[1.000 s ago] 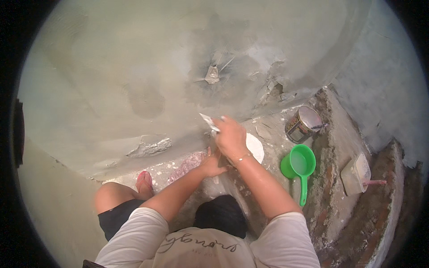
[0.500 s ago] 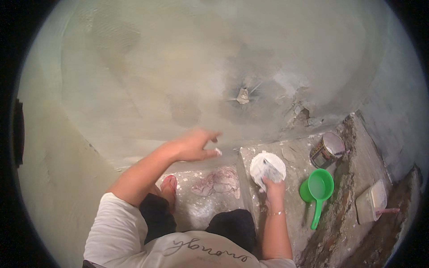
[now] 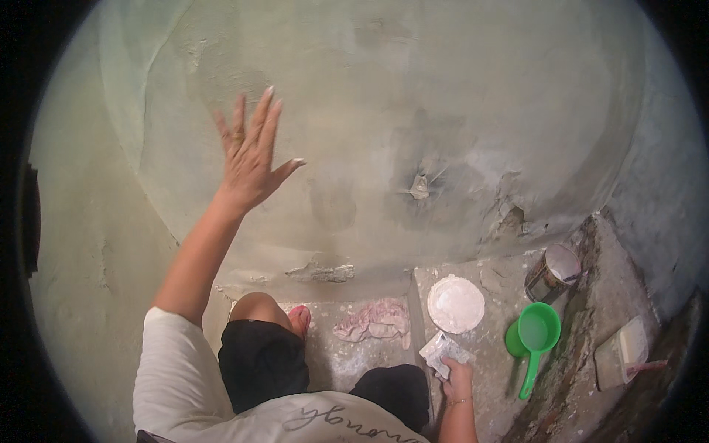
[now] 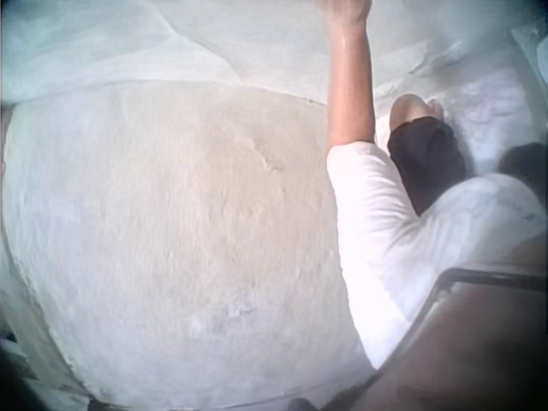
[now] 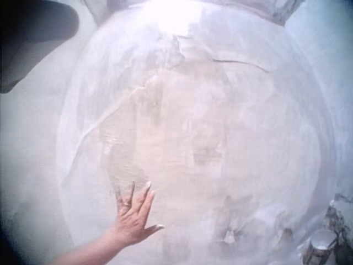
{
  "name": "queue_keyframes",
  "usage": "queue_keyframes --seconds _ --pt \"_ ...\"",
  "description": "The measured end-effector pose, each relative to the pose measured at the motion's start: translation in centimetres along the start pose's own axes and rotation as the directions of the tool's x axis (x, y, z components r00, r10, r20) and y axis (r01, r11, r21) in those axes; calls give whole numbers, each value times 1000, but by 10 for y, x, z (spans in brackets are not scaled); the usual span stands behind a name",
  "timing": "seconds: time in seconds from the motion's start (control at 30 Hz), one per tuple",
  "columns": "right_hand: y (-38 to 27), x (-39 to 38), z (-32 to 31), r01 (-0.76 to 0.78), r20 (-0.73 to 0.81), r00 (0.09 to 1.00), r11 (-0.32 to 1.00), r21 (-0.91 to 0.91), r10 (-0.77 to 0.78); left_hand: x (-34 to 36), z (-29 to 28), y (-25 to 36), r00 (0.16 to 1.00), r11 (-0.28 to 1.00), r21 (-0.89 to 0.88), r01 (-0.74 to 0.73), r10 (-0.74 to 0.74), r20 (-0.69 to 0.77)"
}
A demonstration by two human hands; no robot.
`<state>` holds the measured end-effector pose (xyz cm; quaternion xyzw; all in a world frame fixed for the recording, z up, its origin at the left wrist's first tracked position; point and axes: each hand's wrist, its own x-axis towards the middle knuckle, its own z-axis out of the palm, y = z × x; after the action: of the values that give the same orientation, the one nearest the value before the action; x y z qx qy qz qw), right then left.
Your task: The person applies white plaster to a wall using a spatula and then gathers more plaster from a plate.
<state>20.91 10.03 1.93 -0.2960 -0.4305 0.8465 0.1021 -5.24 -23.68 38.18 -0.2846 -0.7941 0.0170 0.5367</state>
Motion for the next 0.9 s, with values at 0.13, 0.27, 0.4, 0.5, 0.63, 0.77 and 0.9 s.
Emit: queue_keyframes --seconds 0.13,0.27,0.4,0.5,0.63,0.77,0.9 --pt "1 1 -3 1 -40 999 1000 -10 -1 49 13 1 990 996 61 -62 54 126" --pt "9 6 -10 6 -71 997 1000 -1 -6 68 18 12 947 972 221 -76 1 321" --pt "7 -2 -2 -22 -97 995 1000 -3 22 71 20 18 938 967 251 -47 -44 345" --pt "5 2 -7 -50 -84 995 997 56 55 74 21 17 944 964 263 -50 -40 327" --pt "-5 -1 -8 -12 -59 998 999 42 14 74 25 19 938 953 297 -62 -46 345" --pt "-9 2 -13 4 -48 999 997 80 -1 76 26 22 935 927 367 -71 -66 349" --pt "-6 0 -3 -16 -58 998 992 128 24 77 27 22 942 929 364 -71 -57 331"
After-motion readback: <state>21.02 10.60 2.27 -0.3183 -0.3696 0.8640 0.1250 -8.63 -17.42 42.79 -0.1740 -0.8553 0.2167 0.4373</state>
